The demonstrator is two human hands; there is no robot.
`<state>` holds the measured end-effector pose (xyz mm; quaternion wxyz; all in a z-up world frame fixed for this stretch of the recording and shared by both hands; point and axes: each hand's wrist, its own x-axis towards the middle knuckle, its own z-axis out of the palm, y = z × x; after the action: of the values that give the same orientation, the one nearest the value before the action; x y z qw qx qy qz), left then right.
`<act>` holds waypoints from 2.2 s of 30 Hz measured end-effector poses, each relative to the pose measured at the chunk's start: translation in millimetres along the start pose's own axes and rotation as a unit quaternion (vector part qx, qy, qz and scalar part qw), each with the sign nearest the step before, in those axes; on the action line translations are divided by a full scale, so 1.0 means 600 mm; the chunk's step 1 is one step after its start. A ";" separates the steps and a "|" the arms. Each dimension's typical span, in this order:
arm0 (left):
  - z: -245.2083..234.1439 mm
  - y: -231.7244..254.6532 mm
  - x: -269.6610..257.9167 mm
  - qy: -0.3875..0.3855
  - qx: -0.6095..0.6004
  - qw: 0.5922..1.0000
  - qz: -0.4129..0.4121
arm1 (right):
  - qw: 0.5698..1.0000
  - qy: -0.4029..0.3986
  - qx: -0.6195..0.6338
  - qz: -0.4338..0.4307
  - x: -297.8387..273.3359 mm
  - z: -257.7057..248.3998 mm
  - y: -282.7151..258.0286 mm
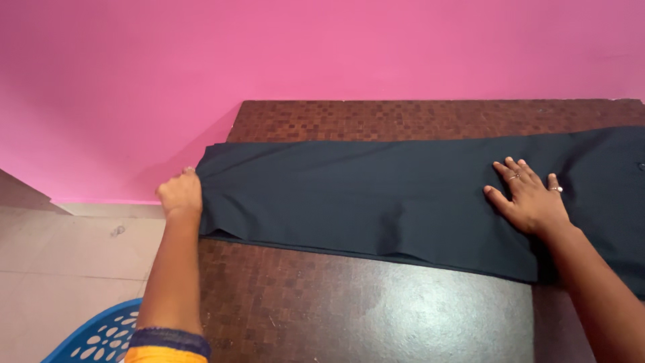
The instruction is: The person takes a pair of dark trousers from a laundry basket and folds them on a brown table, smoothing out wrinkles by hand before placing the folded garment into an open suitcase.
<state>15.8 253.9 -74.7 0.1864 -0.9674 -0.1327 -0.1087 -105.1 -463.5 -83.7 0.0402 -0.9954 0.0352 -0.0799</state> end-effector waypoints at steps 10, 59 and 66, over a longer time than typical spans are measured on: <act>-0.015 -0.034 -0.063 -0.049 -0.122 0.988 -0.077 | 1.000 0.006 0.001 -0.003 -0.002 0.005 0.002; -0.348 0.584 -0.325 -0.079 -0.334 0.898 0.274 | 0.992 0.092 -0.079 0.031 -0.109 0.005 -0.001; -0.362 0.568 -0.320 -0.084 -0.320 0.903 0.275 | 0.968 0.054 -0.002 0.243 -0.210 -0.074 0.269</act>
<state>-98.8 -177.3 -40.9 -0.1227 -0.9785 0.1655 -0.0080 -246.4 -617.6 -73.8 0.0548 -0.9512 0.2786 -0.1209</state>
